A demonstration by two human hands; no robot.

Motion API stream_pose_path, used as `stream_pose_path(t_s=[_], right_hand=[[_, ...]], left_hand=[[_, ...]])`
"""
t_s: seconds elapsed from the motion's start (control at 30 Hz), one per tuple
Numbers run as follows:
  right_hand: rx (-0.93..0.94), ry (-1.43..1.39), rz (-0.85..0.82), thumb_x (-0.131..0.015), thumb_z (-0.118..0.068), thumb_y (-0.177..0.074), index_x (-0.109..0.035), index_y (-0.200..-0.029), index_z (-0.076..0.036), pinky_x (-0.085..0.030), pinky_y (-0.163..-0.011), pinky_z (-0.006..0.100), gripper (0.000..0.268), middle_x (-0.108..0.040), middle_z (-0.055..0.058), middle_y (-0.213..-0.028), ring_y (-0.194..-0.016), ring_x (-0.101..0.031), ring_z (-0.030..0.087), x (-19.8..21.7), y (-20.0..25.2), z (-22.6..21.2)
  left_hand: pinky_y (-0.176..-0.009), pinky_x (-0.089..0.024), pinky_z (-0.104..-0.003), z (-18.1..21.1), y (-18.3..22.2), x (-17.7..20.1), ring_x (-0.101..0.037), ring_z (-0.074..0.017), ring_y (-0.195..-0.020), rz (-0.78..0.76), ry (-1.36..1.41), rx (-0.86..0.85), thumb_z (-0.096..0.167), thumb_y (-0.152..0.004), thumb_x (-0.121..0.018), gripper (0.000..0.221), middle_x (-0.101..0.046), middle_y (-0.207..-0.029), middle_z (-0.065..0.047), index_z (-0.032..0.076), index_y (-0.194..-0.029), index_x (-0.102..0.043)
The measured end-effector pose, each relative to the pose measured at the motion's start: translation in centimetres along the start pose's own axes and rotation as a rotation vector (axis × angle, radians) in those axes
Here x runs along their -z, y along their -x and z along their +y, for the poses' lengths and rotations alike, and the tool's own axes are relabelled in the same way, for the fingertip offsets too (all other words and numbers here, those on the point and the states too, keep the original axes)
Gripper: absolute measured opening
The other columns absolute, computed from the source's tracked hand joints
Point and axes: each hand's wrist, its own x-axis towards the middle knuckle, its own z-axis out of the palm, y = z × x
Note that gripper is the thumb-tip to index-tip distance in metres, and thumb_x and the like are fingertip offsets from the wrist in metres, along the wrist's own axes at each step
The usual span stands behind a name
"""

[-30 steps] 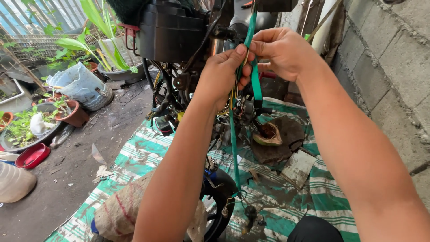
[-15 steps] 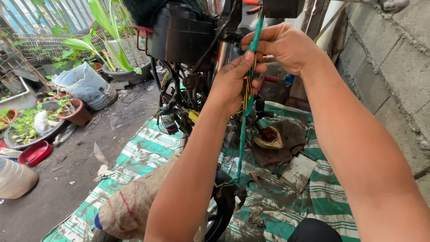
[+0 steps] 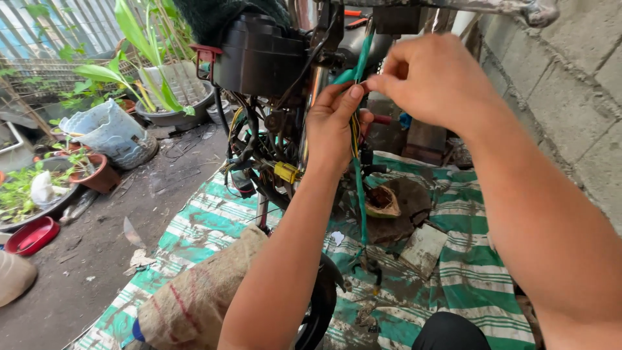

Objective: Wrapping electrical tape around a bundle of wires on a motorcycle's front end to secure the wiring harness.

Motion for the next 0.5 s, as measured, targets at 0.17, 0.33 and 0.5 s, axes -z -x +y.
stream_pose_path(t_s=[0.17,0.33,0.5], right_hand=[[0.511,0.185,0.130,-0.065,-0.008,-0.115,-0.062,-0.095,-0.005,-0.038,-0.069,0.048,0.021,-0.054,0.007,-0.079,-0.071,-0.049,0.025,1.4,-2.8,-3.8],[0.239,0.807,-0.187,-0.083,-0.007,-0.084,-0.058,-0.147,-0.011,-0.055,-0.066,0.052,0.068,-0.071,0.014,-0.119,-0.090,-0.069,0.034,-2.4,-8.4,-7.1],[0.219,0.942,-0.246,-0.086,-0.005,-0.083,-0.005,-0.184,-0.001,-0.057,-0.061,0.042,0.129,-0.089,0.021,-0.101,-0.079,-0.080,0.032,-1.9,-7.3,-8.7]], left_hand=[[-0.048,-0.051,-0.035,-1.6,-0.5,0.3,-0.074,-0.0222,-0.061,-0.052,0.033,-0.160,0.019,-0.100,-0.082,0.030,-0.083,-0.105,-0.013,0.003,-0.120,-0.066],[-0.046,-0.051,-0.040,-0.9,0.5,0.0,-0.075,-0.0235,-0.062,-0.089,-0.012,-0.237,0.018,-0.101,-0.083,0.030,-0.084,-0.105,-0.008,0.004,-0.124,-0.070],[-0.059,-0.073,-0.043,-0.1,1.6,-0.5,-0.073,-0.0176,-0.065,-0.048,-0.218,-0.336,0.022,-0.105,-0.076,0.016,-0.083,-0.099,-0.006,0.008,-0.112,-0.074]])
